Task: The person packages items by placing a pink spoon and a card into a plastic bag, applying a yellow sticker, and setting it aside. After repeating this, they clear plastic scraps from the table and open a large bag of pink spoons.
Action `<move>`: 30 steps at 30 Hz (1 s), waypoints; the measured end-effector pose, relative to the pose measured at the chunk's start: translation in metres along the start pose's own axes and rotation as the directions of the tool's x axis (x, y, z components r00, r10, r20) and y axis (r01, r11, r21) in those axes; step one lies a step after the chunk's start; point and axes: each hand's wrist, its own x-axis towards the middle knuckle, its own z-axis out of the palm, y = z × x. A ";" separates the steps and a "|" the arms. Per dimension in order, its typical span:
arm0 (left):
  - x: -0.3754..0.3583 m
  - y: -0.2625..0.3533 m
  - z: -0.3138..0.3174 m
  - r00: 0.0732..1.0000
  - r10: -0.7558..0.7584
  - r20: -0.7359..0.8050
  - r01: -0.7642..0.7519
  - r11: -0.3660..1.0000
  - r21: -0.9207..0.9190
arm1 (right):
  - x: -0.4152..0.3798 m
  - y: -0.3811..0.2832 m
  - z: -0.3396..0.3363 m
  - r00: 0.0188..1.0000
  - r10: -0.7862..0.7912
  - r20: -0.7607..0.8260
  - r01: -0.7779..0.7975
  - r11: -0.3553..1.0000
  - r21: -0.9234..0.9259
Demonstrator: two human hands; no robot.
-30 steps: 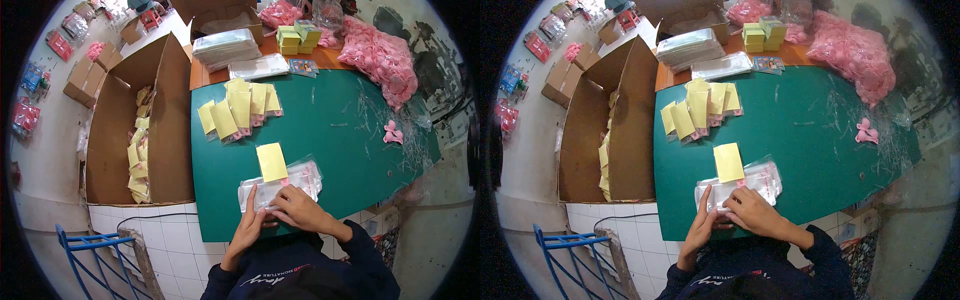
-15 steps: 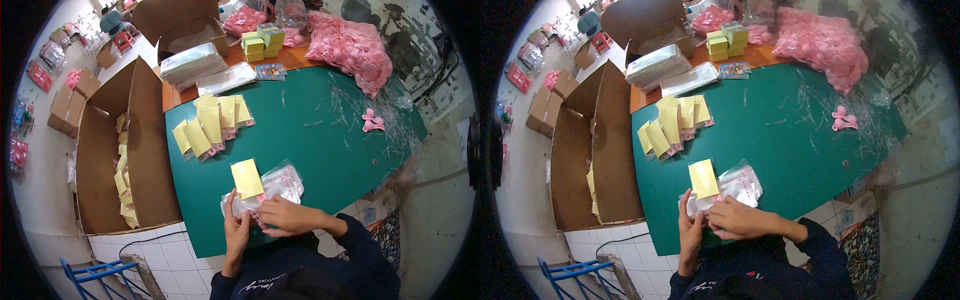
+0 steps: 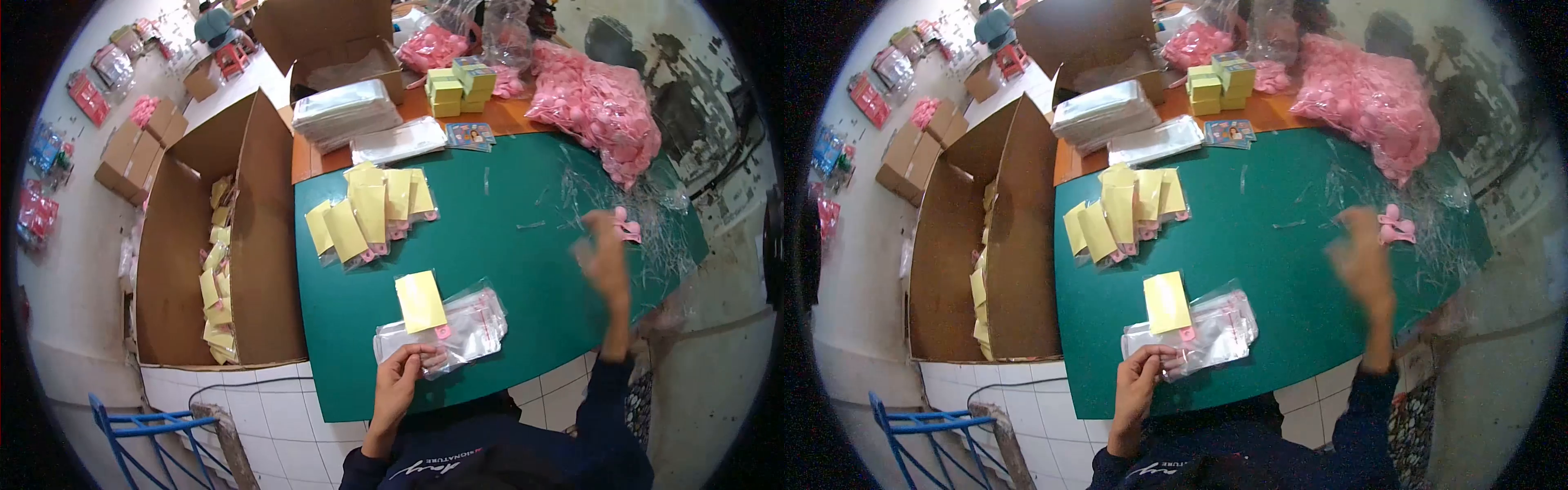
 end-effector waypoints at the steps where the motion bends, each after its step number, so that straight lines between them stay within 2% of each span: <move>1: 0.001 0.004 0.004 1.000 0.006 0.012 -0.006 0.999 -0.042 | -0.018 -0.049 0.011 0.955 -0.245 0.165 0.224 0.965 0.134; 2: 0.001 0.008 0.008 1.000 0.012 0.026 -0.009 0.997 -0.082 | -0.040 -0.077 0.032 0.904 -0.358 0.235 0.264 0.898 0.353; 3: -0.001 0.010 0.008 0.999 0.015 0.043 -0.010 0.993 -0.119 | -0.066 -0.099 0.051 0.890 -0.325 0.319 0.139 0.861 0.490; 4: -0.004 0.011 0.006 0.997 -0.001 0.077 0.009 0.993 -0.115 | -0.079 -0.114 0.066 0.852 -0.417 0.315 0.227 0.838 0.497; 5: -0.007 0.012 0.003 0.994 -0.014 0.112 0.026 0.994 -0.108 | -0.088 -0.126 0.078 0.873 -0.414 0.258 0.232 0.818 0.527; 8: -0.016 0.013 -0.011 0.987 -0.042 0.152 0.062 0.990 -0.130 | -0.091 -0.125 0.090 0.896 -0.377 0.235 0.170 0.779 0.603; 9: -0.019 0.013 -0.017 0.987 -0.052 0.151 0.074 0.987 -0.142 | -0.090 -0.128 0.084 0.897 -0.346 0.276 0.079 0.739 0.669; 11: -0.021 0.014 -0.016 0.993 -0.001 0.122 -0.011 0.995 0.095 | -0.093 -0.122 0.081 0.873 -0.364 0.325 0.039 0.716 0.697; 13: -0.021 0.009 -0.017 0.992 0.048 0.115 -0.082 0.946 0.313 | -0.095 -0.125 0.075 0.864 -0.354 0.359 -0.016 0.693 0.721; 16: -0.025 0.003 -0.014 0.996 0.070 0.047 -0.084 0.874 0.479 | -0.103 -0.126 0.067 0.861 -0.198 0.469 -0.180 0.743 0.645; 17: -0.027 -0.001 -0.013 0.996 0.077 0.048 -0.091 0.893 0.441 | -0.107 -0.127 0.066 0.824 -0.138 0.550 -0.312 0.699 0.643; 19: -0.033 -0.010 -0.010 0.995 0.087 0.053 -0.100 0.927 0.362 | -0.125 -0.127 0.073 0.789 -0.043 0.613 -0.494 0.550 0.674; 20: -0.035 -0.010 -0.009 0.995 0.087 0.056 -0.102 0.914 0.393 | -0.130 -0.128 0.074 0.761 -0.002 0.648 -0.574 0.463 0.676; 22: -0.041 -0.006 -0.005 0.994 0.096 0.052 -0.109 0.885 0.453 | -0.133 -0.134 0.070 0.707 0.052 0.705 -0.677 0.338 0.654; 23: -0.042 -0.006 -0.001 0.997 0.077 -0.005 -0.070 0.929 0.363 | -0.133 -0.138 0.069 0.676 0.071 0.733 -0.720 0.272 0.638; 30: -0.044 -0.014 0.002 0.974 0.155 -0.165 -0.083 0.923 0.375 | -0.136 -0.149 0.072 0.713 0.227 0.663 -0.679 0.456 0.575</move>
